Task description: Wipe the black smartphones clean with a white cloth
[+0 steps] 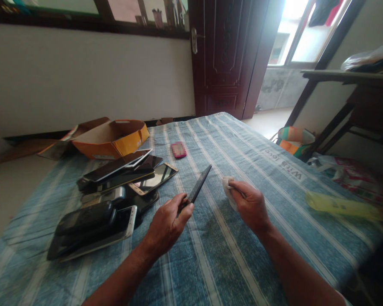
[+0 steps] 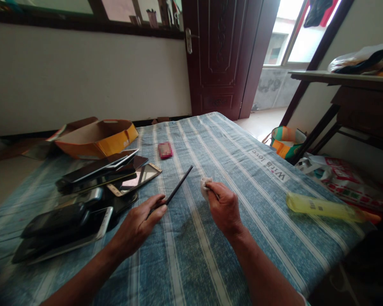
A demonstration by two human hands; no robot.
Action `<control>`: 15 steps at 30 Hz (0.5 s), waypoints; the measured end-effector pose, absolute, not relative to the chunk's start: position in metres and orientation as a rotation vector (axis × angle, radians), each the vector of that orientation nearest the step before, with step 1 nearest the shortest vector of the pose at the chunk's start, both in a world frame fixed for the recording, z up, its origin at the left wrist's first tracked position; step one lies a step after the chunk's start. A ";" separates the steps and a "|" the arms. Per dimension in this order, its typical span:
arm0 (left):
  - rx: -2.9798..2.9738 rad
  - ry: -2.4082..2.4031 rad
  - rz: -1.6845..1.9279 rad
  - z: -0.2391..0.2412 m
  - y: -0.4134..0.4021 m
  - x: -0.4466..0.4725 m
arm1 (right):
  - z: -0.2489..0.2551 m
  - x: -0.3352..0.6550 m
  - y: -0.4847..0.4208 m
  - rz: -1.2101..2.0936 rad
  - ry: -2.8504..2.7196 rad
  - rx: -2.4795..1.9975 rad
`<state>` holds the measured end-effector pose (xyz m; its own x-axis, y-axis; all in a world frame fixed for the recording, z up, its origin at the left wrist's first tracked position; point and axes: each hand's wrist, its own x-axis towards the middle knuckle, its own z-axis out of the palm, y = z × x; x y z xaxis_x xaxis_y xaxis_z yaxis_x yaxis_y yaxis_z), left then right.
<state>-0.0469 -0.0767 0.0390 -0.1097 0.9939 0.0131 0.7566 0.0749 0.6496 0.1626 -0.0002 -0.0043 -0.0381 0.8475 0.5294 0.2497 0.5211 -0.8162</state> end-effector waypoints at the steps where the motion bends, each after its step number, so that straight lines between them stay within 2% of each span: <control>1: 1.731 1.922 0.723 0.039 -0.077 -0.047 | -0.004 0.163 0.000 0.629 -1.575 -0.966; 15: 1.886 1.950 0.686 0.036 -0.079 -0.044 | -0.006 0.161 0.000 0.612 -1.591 -0.963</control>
<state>-0.0440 -0.0790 0.0363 -0.0594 0.9945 0.0865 0.8295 0.0009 0.5585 0.1614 0.0003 -0.0056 -0.0440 0.8400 0.5408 0.2612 0.5321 -0.8054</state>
